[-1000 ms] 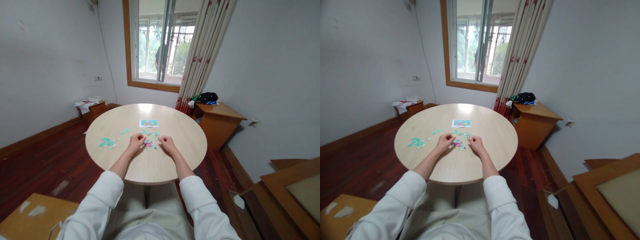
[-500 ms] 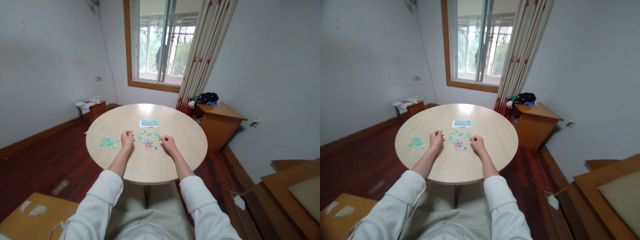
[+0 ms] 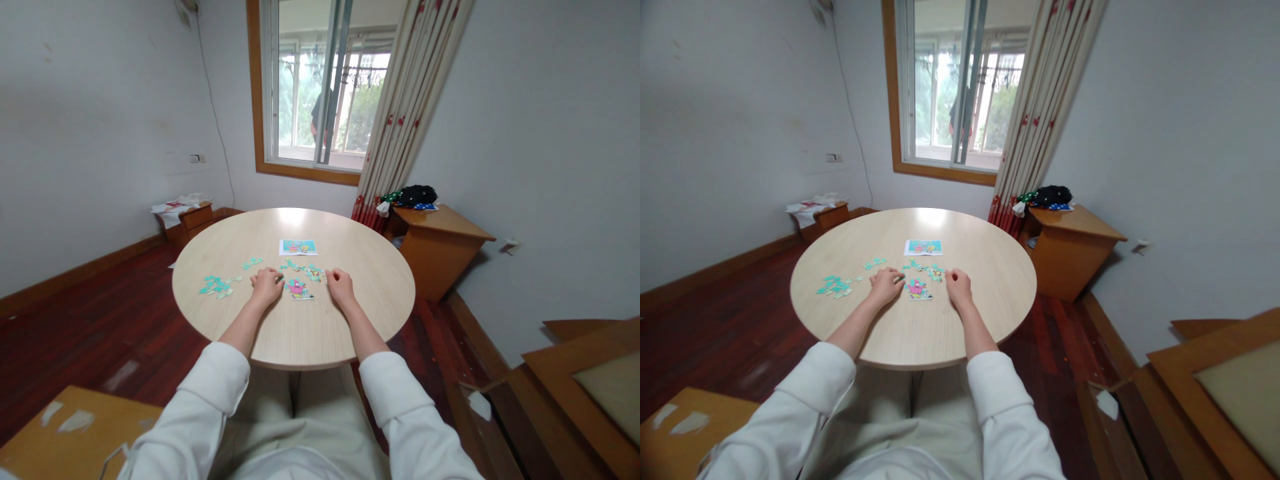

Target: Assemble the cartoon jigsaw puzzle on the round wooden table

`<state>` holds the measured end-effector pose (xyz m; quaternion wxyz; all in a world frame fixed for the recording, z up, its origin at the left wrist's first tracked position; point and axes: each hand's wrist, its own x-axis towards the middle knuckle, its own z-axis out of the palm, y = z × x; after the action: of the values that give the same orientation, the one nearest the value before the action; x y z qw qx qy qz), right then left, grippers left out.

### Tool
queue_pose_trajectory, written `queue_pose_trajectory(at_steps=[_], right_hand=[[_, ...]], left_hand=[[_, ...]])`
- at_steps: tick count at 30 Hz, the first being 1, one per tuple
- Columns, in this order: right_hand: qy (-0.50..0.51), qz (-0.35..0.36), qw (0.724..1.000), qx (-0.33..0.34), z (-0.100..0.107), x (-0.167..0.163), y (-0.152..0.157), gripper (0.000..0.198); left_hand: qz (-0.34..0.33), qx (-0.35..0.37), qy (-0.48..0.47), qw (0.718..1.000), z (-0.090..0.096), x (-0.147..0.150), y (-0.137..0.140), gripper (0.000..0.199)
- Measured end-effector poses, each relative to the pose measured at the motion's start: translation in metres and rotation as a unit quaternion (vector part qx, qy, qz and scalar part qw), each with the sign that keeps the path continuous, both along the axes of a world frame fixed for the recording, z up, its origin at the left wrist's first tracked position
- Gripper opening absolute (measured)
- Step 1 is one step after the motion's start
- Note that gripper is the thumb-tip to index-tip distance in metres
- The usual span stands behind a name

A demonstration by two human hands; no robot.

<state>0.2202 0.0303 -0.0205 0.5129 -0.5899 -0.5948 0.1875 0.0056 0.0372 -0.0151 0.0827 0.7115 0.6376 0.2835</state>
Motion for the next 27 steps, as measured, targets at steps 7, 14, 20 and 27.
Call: queue_pose_trajectory(at_steps=[7,14,20,27], right_hand=[[-0.171,0.005,0.985,-0.032,-0.003,-0.006,0.001,0.027],[-0.287,-0.002,0.952,-0.105,0.004,-0.013,-0.007,0.037],[-0.301,-0.001,0.947,-0.110,0.006,-0.014,-0.008,0.036],[-0.256,-0.021,0.960,-0.113,0.002,-0.010,-0.001,0.037]], left_hand=[[0.006,-0.006,0.000,1.000,0.000,-0.001,0.002,0.031],[0.009,0.001,-0.016,1.000,0.000,-0.001,0.001,0.033],[0.008,0.005,-0.022,1.000,0.000,-0.001,0.002,0.034],[0.009,0.007,-0.016,1.000,-0.001,-0.003,0.004,0.036]])
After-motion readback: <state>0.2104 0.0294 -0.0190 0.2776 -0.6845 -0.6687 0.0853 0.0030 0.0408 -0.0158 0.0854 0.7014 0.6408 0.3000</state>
